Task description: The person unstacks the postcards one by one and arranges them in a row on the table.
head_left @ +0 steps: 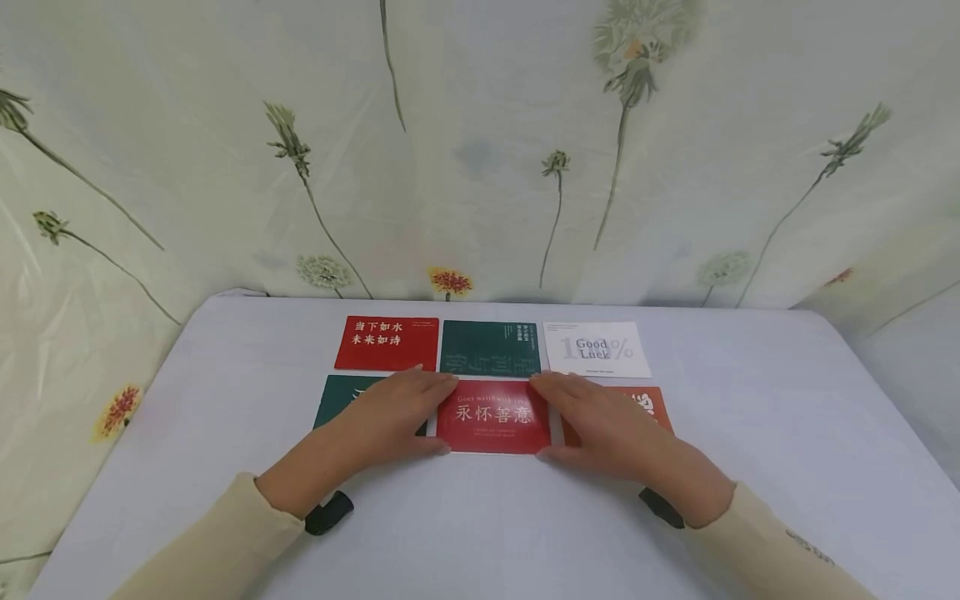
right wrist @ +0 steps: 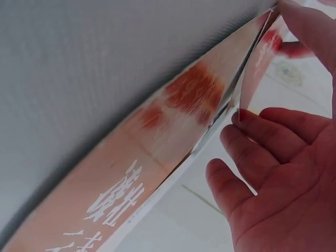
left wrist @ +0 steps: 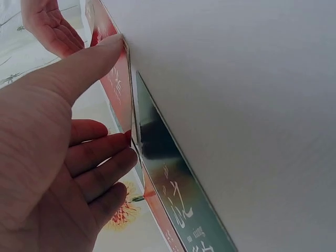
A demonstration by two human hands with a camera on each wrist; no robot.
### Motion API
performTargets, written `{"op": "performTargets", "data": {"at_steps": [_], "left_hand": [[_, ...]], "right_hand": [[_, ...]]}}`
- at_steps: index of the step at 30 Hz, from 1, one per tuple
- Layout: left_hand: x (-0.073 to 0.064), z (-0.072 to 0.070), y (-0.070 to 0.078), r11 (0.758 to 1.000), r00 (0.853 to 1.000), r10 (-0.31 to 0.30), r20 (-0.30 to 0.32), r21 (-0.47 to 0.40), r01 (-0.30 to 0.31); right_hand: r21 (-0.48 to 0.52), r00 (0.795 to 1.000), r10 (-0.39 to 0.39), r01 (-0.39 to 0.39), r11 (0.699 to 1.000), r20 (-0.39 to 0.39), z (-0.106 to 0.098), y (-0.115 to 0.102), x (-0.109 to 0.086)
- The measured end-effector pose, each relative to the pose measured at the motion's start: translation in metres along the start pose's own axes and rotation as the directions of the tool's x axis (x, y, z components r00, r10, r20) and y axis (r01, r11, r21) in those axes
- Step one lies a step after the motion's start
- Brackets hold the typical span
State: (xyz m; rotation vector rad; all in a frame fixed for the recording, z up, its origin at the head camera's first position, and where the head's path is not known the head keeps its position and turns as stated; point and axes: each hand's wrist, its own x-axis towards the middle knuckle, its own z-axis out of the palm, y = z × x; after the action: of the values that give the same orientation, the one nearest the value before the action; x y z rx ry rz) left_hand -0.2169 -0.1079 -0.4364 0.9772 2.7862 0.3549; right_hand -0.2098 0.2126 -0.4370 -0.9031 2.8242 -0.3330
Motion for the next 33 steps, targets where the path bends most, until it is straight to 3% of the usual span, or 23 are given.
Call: {"op": "performTargets", "data": {"at_steps": [20,29,33], "left_hand": [[-0.005,0.001,0.003,1.0,1.0,0.01,-0.027,-0.021,-0.011],[-0.016,-0.004,0.012,1.0,1.0,-0.004,-0.021,-0.018,0.004],[-0.024,-0.004,0.016,1.0,0.999,0.02,-0.044,-0.007,-0.02]], "right_hand": [[0.029,1.0,0.006,-0.005,1.0,-0.02,-0.007,-0.004,-0.009],[0.024,0.999,0.014,-0.013,1.0,-0.037,-0.012,-0.013,-0.018],[0.036,0.999,0.024,-0.023,0.999,-0.033,-0.013,-0.017,-0.025]]}}
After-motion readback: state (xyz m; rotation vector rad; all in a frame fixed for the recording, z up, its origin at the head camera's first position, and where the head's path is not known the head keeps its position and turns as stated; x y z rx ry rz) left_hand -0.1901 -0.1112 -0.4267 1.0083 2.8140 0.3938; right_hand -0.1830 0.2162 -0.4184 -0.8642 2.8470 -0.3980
